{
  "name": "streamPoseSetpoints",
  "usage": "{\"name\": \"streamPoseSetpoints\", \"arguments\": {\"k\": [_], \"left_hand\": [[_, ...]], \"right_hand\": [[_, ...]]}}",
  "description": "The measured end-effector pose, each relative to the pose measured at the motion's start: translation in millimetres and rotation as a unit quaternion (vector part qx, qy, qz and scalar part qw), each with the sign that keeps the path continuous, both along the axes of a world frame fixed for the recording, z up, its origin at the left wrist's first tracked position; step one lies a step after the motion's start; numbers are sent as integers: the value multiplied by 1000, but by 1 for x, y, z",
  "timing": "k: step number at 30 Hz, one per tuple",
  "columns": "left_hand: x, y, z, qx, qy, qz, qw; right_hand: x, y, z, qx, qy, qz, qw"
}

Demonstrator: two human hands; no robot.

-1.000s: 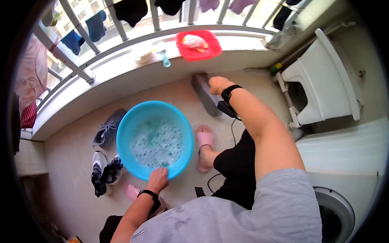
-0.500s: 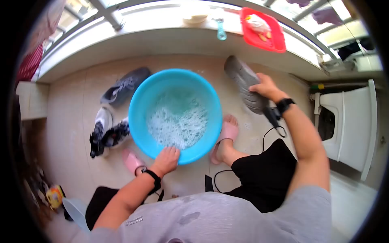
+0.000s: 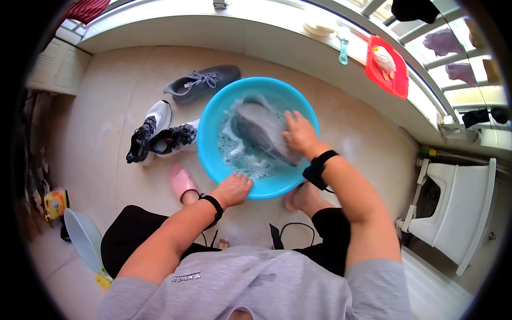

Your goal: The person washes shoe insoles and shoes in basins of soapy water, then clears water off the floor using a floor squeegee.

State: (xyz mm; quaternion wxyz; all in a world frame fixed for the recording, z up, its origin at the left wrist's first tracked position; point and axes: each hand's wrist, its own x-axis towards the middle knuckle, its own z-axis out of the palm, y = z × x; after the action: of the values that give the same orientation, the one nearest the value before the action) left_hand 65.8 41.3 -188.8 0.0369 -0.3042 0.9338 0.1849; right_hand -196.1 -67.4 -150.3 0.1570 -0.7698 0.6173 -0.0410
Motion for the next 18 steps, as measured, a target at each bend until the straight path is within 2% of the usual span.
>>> {"name": "streamPoseSetpoints", "arguments": {"k": [1, 2, 4, 6, 8, 9, 12, 13, 14, 16, 17, 18], "left_hand": [[1, 0, -1, -1, 9, 3, 1000], [1, -1, 0, 2, 7, 8, 1000], [0, -4, 6, 38, -10, -6, 999], [1, -3, -2, 19, 0, 1, 1000], [1, 0, -5, 8, 9, 11, 1000], [-1, -2, -3, 9, 9, 8, 1000], [0, -1, -1, 1, 15, 3, 1000], [-1, 0, -1, -12, 21, 2, 1000], [-1, 1, -2, -11, 24, 2, 1000], [0, 0, -3, -34, 24, 9, 999], [0, 0, -5, -35, 23, 13, 999], [0, 0, -8, 1, 18, 15, 1000]], "right_hand": [[17, 1, 1, -58, -9, 74, 996], [36, 6, 8, -54, -12, 79, 995], [62, 18, 17, 51, 50, 36, 997], [63, 15, -19, 54, 50, 25, 997], [74, 27, -53, 95, -55, -168, 980], [95, 36, -45, 29, 80, -133, 988], [94, 34, -49, 38, 31, -88, 995], [81, 23, -40, 92, 14, -89, 992], [79, 20, -40, 92, 17, -88, 992], [81, 15, -42, 126, 90, -118, 981], [90, 21, -50, 83, 240, -61, 965], [83, 18, -54, 81, 240, -56, 966]]}}
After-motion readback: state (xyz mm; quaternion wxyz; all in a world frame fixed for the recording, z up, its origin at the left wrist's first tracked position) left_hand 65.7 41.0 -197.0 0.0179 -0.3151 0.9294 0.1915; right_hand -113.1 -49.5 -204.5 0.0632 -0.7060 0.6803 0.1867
